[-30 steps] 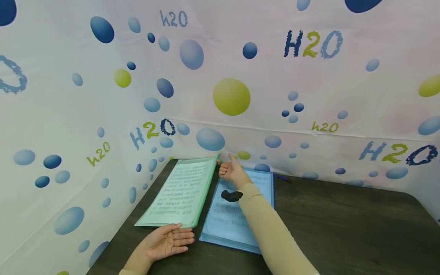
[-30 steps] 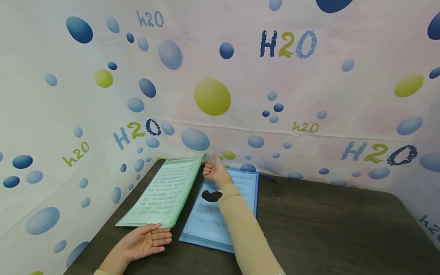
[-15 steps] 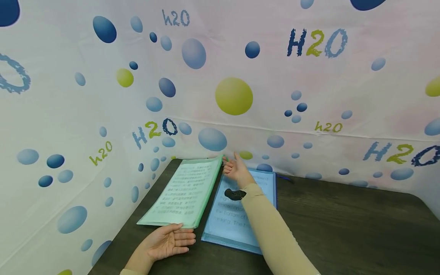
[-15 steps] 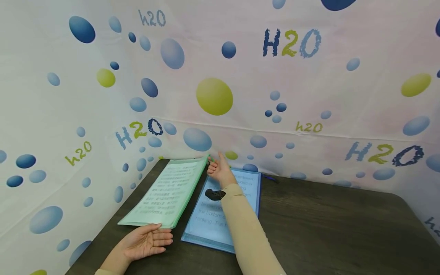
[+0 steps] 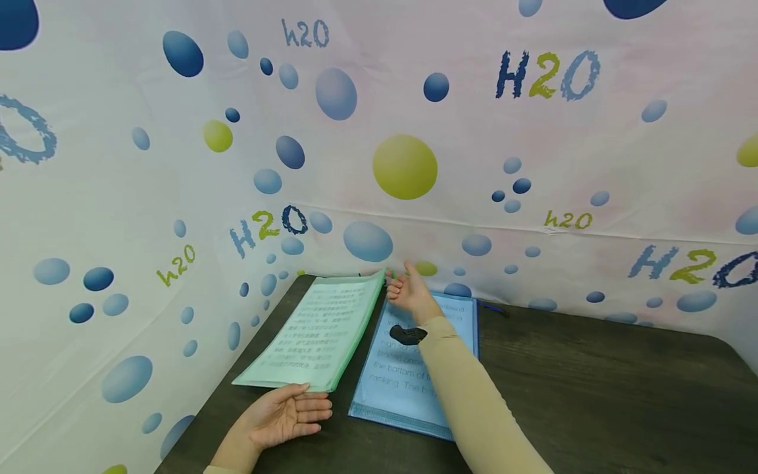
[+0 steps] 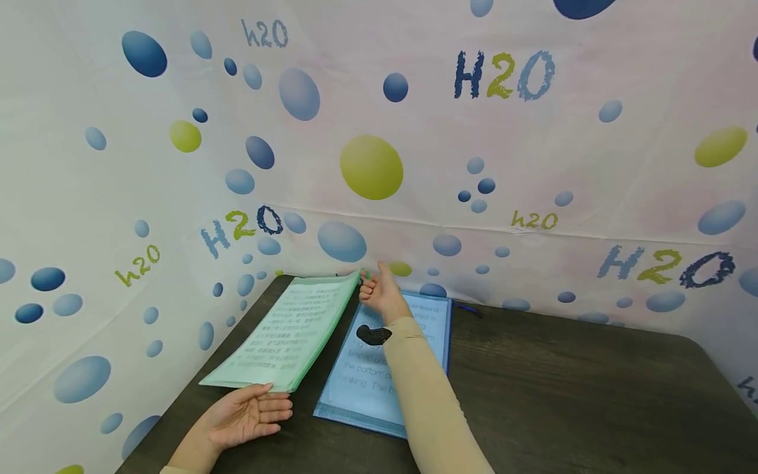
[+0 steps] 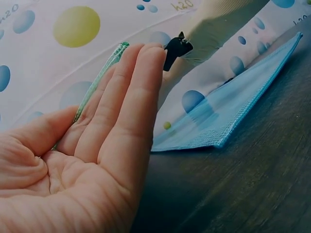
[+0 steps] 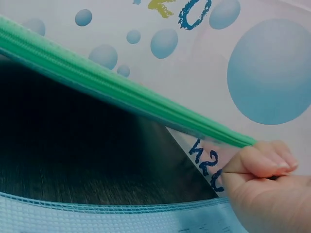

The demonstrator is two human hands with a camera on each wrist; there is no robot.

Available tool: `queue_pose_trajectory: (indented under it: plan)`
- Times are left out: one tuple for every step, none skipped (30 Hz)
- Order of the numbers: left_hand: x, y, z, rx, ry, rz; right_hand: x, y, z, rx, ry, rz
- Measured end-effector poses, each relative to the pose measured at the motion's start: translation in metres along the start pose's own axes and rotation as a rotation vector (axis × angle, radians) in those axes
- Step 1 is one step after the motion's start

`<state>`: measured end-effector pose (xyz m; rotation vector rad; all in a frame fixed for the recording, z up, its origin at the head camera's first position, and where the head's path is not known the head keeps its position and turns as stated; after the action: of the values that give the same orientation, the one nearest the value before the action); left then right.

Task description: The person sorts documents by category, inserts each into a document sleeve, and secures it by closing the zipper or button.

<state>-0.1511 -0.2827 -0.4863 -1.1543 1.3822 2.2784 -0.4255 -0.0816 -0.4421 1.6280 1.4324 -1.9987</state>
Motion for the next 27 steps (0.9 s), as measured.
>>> queue_pose_trajectory:
  plan:
    - [0.000,0.000,0.000,-0.001,-0.001,-0.002,-0.001,0.000,-0.001,-0.009,-0.002,-0.013]
    - [0.000,-0.001,0.000,0.000,-0.002,-0.004,-0.001,0.000,-0.001,-0.020,-0.002,-0.028]
    - [0.000,-0.001,0.001,0.001,-0.002,-0.005,-0.001,0.000,-0.001,-0.032,0.001,-0.045]
    - [0.000,-0.001,0.001,0.003,-0.002,-0.010,0.000,0.001,-0.002,-0.043,0.003,-0.063]
    - [0.001,-0.002,0.001,0.005,-0.001,-0.013,0.000,0.001,-0.002,-0.050,0.008,-0.080]
    - [0.001,-0.002,0.001,0.007,0.001,-0.018,0.002,0.001,-0.003,-0.055,0.017,-0.096]
    - [0.002,-0.002,0.002,0.007,0.003,-0.016,0.003,0.001,-0.003,-0.056,0.025,-0.112]
    - [0.002,-0.002,0.002,0.007,0.007,-0.018,0.004,0.001,-0.003,-0.059,0.032,-0.123]
    - [0.003,-0.002,0.003,0.008,0.006,-0.020,0.005,0.001,-0.003,-0.062,0.037,-0.137]
    - [0.004,-0.002,0.003,0.009,0.012,-0.029,0.006,0.001,-0.004,-0.066,0.040,-0.150]
    - [0.004,-0.002,0.003,0.007,0.019,-0.034,0.007,0.001,-0.004,-0.071,0.040,-0.164]
    - [0.005,-0.003,0.004,0.005,0.026,-0.041,0.008,0.001,-0.005,-0.078,0.037,-0.180]
    - [0.006,-0.003,0.004,0.004,0.040,-0.051,0.009,0.001,-0.006,-0.086,0.032,-0.197]
    - [0.006,-0.003,0.004,0.003,0.058,-0.068,0.010,0.001,-0.007,-0.095,0.029,-0.216]
    - [0.007,-0.003,0.005,0.001,0.079,-0.081,0.011,0.000,-0.008,-0.100,0.025,-0.235]
    - [0.008,-0.003,0.005,-0.005,0.110,-0.090,0.012,0.000,-0.009,-0.103,0.021,-0.249]
    - [0.008,-0.003,0.005,-0.010,0.137,-0.093,0.012,0.000,-0.011,-0.103,0.016,-0.258]
    - [0.009,-0.004,0.005,-0.012,0.166,-0.102,0.013,-0.001,-0.013,-0.102,0.012,-0.261]
    - [0.009,-0.004,0.005,-0.014,0.196,-0.111,0.013,-0.002,-0.015,-0.101,0.009,-0.262]
    - [0.009,-0.004,0.005,-0.015,0.222,-0.116,0.013,-0.002,-0.017,-0.097,0.003,-0.263]
    - [0.009,-0.004,0.005,-0.017,0.246,-0.120,0.014,-0.003,-0.020,-0.095,-0.005,-0.265]
    - [0.009,-0.004,0.005,-0.020,0.267,-0.130,0.014,-0.003,-0.022,-0.094,-0.013,-0.267]
    - [0.009,-0.005,0.005,-0.023,0.289,-0.146,0.014,-0.004,-0.024,-0.094,-0.020,-0.269]
    - [0.008,-0.005,0.005,-0.026,0.307,-0.161,0.014,-0.004,-0.026,-0.095,-0.029,-0.270]
    - [0.007,-0.006,0.006,-0.031,0.322,-0.179,0.015,-0.005,-0.028,-0.097,-0.037,-0.275]
    - [0.006,-0.007,0.007,-0.037,0.332,-0.196,0.015,-0.006,-0.031,-0.097,-0.044,-0.278]
    - [0.005,-0.007,0.008,-0.045,0.335,-0.216,0.015,-0.007,-0.033,-0.097,-0.047,-0.281]
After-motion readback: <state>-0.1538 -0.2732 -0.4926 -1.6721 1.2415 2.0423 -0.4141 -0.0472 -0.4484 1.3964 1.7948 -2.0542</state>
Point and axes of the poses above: each hand's wrist, its own z-axis towards the middle knuckle, its own x-axis out of the back of the hand, y = z × x, the point moved 3 cm from there along z, towards the middle knuckle, and after that the axes turned 15 degrees about -y, right-handed, at the moved point
